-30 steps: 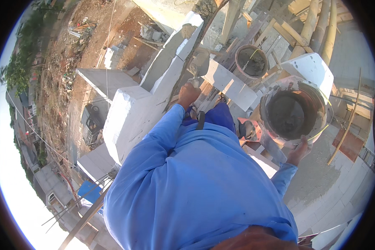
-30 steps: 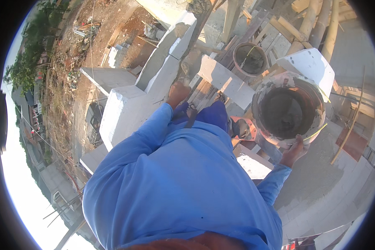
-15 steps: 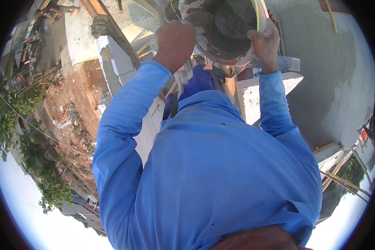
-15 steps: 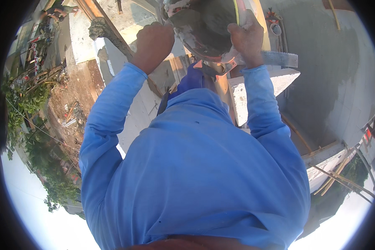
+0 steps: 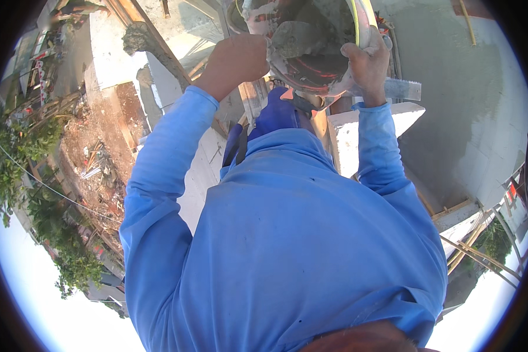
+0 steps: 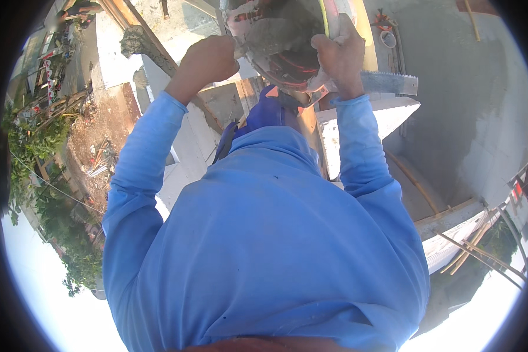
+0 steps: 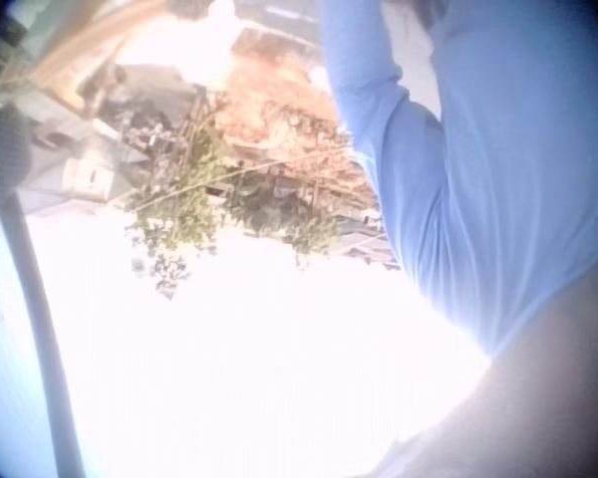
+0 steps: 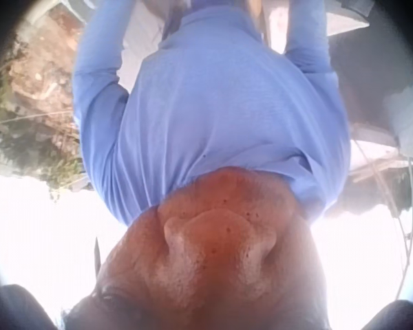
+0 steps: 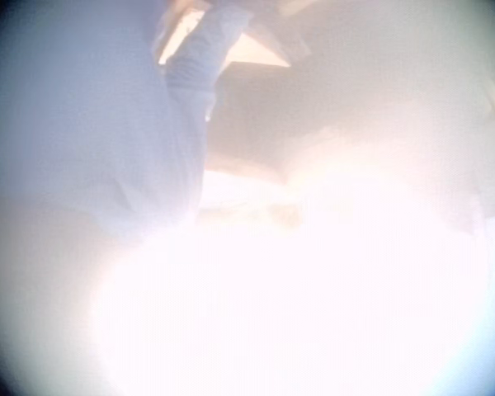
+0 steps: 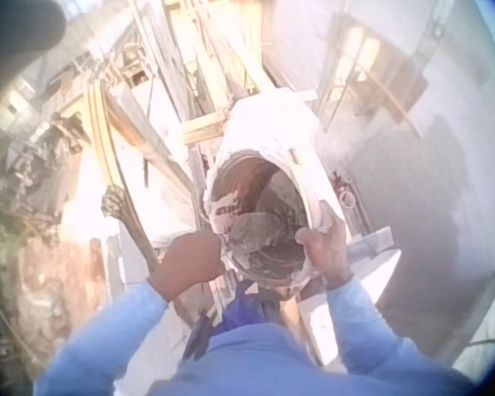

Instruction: The person builds a wall using aerated concrete blocks and mortar while standing on a bamboo scaffold. They use a trowel to apply mortar from a bucket to the top of the existing wall, place a block onto the mortar, and use a hammer to tap it into alignment with a guide string.

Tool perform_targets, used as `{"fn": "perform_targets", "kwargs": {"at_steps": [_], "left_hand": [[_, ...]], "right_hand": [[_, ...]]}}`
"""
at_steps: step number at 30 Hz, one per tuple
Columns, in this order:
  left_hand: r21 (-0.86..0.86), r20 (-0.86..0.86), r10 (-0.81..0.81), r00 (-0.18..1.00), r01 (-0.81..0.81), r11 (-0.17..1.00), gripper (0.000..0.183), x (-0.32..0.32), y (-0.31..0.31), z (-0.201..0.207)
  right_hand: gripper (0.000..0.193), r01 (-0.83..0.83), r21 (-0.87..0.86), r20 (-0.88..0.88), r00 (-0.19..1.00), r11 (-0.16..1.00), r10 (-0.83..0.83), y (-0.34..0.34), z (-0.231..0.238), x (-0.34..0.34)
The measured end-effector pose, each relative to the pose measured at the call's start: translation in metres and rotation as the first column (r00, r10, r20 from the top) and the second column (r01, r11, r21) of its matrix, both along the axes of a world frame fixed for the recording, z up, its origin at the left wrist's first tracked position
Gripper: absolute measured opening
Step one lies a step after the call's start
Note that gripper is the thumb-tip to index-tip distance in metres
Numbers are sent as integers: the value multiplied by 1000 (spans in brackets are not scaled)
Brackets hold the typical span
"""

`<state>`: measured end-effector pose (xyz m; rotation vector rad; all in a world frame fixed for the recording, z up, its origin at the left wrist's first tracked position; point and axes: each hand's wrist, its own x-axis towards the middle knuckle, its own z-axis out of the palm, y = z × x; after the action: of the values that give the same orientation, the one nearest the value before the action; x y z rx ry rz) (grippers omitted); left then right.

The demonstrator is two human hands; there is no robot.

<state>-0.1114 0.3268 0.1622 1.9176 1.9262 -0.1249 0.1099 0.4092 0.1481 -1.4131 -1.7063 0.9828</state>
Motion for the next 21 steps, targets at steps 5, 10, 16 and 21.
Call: {"fn": "perform_targets", "kwargs": {"at_steps": [5,10,16,21], "left_hand": [[84,-153,-112,982,126,988,16,23,21,-24],[-57,176,-95,980,106,993,23,28,8,-18],[-286,537,168,827,-9,958,48,-6,-23,-39],[-77,656,306,690,-343,936,51,-17,-75,-35]], "right_hand": [[26,-13,40,-36,999,999,14,-2,1,-6],[31,-13,-25,-56,998,1000,11,2,-8,2],[22,28,-45,-149,988,999,-34,20,-4,2],[21,36,-68,-225,973,997,-51,22,13,-4]]}}
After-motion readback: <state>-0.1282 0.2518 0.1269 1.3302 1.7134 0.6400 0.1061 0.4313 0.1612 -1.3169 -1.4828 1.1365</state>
